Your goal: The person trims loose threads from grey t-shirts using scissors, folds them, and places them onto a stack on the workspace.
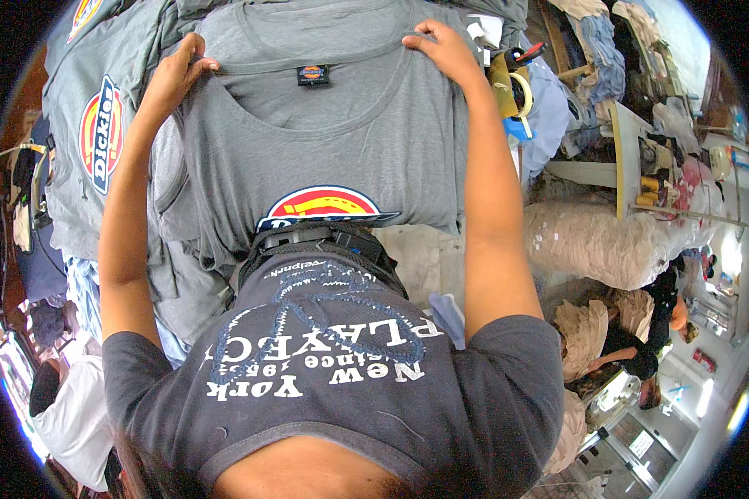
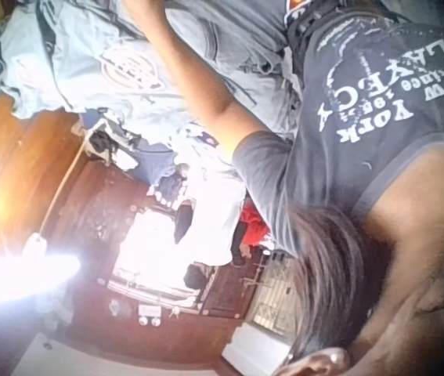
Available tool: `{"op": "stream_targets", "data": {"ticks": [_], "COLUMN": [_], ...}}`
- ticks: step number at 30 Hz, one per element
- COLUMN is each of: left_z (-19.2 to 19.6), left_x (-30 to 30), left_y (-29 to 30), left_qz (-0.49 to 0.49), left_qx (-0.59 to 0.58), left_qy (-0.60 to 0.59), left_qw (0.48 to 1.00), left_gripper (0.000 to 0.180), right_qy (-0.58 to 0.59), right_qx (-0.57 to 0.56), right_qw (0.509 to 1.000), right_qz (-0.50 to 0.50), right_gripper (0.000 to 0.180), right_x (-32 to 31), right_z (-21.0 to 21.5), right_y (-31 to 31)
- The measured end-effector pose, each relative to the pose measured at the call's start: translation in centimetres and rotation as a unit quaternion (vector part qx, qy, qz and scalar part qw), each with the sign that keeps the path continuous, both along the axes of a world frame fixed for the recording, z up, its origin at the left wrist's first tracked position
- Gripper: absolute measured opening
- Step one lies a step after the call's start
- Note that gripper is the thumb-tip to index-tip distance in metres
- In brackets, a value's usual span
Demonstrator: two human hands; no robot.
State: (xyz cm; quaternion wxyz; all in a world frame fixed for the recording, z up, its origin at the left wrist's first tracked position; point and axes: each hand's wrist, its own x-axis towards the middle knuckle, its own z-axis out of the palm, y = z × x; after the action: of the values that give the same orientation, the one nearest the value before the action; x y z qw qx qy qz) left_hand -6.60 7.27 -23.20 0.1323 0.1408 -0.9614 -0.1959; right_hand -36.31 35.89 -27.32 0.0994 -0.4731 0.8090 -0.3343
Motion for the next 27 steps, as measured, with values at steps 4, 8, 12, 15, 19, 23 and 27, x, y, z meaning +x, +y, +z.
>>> {"op": "stream_targets", "data": {"ticks": [4, 8, 12, 15, 19, 23, 27], "left_z": [0.5, -3.8, -5.2, -4.9, -3.4, -1.6, -2.1], "left_x": [-1.6, -2.5, -2.7, -2.3, -2.8, 2.2, 12.1], "left_y": [-1.1, -4.2, -3.5, -3.2, -1.0, 2.9, 9.4], "left_qz": [0.022, -0.025, 0.017, 0.034, 0.091, 0.169, 0.236], "left_qx": [-0.213, -0.258, -0.289, -0.312, -0.309, -0.182, -0.062], "left_qy": [0.020, 0.043, 0.075, 0.056, 0.013, 0.226, 0.235], "left_qw": [0.977, 0.965, 0.954, 0.948, 0.947, 0.942, 0.941], "left_gripper": [0.038, 0.027, 0.022, 0.022, 0.024, 0.028, 0.014], "right_qy": [0.136, 0.294, 0.275, 0.268, 0.276, 0.390, 0.024], "right_qx": [-0.015, 0.008, -0.055, -0.025, -0.001, -0.141, -0.147], "right_qw": [0.988, 0.954, 0.956, 0.959, 0.956, 0.909, 0.983], "right_qz": [-0.064, -0.052, -0.085, -0.087, -0.099, -0.048, -0.110], "right_gripper": [0.041, 0.042, 0.046, 0.046, 0.044, 0.041, 0.027], "right_x": [0.8, 1.0, 1.2, 1.0, 1.1, 3.1, 8.0], "right_z": [0.6, -0.9, -3.1, -2.9, -2.5, 0.2, 1.5], "right_y": [-0.1, -1.0, -1.1, -1.6, -1.0, 1.5, 11.1]}}
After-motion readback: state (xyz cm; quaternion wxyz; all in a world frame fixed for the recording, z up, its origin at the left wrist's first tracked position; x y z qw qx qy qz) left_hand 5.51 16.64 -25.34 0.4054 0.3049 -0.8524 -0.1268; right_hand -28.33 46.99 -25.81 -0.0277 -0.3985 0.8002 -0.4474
